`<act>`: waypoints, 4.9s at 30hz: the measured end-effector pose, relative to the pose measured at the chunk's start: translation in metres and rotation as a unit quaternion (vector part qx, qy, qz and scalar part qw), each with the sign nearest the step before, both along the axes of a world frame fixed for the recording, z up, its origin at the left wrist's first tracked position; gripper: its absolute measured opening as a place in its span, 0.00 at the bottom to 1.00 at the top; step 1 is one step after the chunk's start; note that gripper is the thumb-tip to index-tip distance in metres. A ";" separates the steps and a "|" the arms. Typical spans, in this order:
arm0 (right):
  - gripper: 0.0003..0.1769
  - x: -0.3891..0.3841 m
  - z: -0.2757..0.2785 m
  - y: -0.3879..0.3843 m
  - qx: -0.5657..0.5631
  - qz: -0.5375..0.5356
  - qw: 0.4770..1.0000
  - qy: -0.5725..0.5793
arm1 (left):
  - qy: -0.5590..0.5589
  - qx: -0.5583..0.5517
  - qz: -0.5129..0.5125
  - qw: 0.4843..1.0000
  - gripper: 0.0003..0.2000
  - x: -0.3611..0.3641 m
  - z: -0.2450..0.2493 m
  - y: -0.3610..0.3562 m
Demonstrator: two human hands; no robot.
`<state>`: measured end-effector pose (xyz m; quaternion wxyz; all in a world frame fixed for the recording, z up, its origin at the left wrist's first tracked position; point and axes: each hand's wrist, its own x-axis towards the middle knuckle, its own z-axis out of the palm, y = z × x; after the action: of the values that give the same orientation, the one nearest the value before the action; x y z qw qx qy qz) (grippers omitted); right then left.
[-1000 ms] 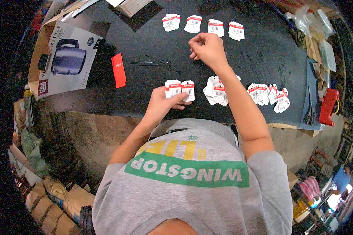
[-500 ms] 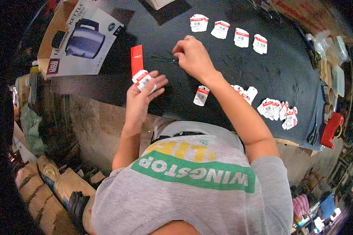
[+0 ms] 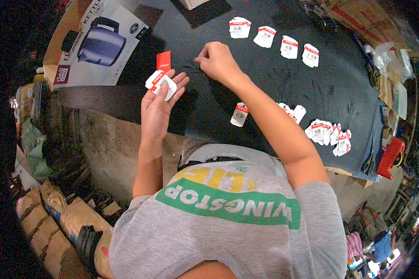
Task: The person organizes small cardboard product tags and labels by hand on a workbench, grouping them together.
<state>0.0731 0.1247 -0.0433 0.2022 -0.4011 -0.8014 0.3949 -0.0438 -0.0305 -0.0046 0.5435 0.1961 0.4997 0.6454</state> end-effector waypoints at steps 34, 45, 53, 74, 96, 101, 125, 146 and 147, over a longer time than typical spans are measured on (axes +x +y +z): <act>0.15 0.075 0.077 -0.021 -0.366 0.022 0.888 0.276 | 0.474 0.109 0.057 0.872 0.05 0.040 0.010 0.040; 0.12 0.109 0.050 0.000 -0.415 -0.095 0.880 0.211 | 0.268 0.019 -0.096 0.958 0.05 0.073 -0.005 0.024; 0.11 0.104 0.012 0.021 -0.285 -0.126 0.937 0.160 | 0.053 -0.135 -0.163 0.976 0.10 0.078 -0.024 -0.014; 0.11 -0.040 0.003 0.003 0.057 0.002 0.995 -0.082 | 0.011 -0.094 0.011 0.995 0.14 0.013 -0.005 -0.026; 0.09 -0.025 0.053 0.011 -0.263 -0.002 0.889 0.375 | 0.130 0.014 0.155 0.979 0.09 -0.017 0.004 0.007; 0.16 -0.003 0.075 0.001 -0.318 0.068 0.875 0.358 | 0.228 0.057 0.183 0.954 0.09 -0.017 0.007 0.017; 0.16 0.077 0.095 -0.009 -0.479 0.022 0.821 0.310 | 0.545 0.257 0.010 0.798 0.15 0.030 0.029 0.050; 0.11 0.072 0.023 0.006 -0.032 -0.114 0.993 0.000 | 0.097 -0.176 -0.095 0.975 0.14 0.042 -0.009 -0.054; 0.13 0.066 0.024 0.002 0.164 -0.111 0.980 -0.035 | 0.109 -0.170 -0.063 0.977 0.13 0.036 -0.006 -0.056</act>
<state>0.1393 0.1264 -0.0193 0.2796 -0.4630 -0.8121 0.2189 -0.0081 -0.0865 -0.0108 0.5509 0.2009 0.6450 0.4900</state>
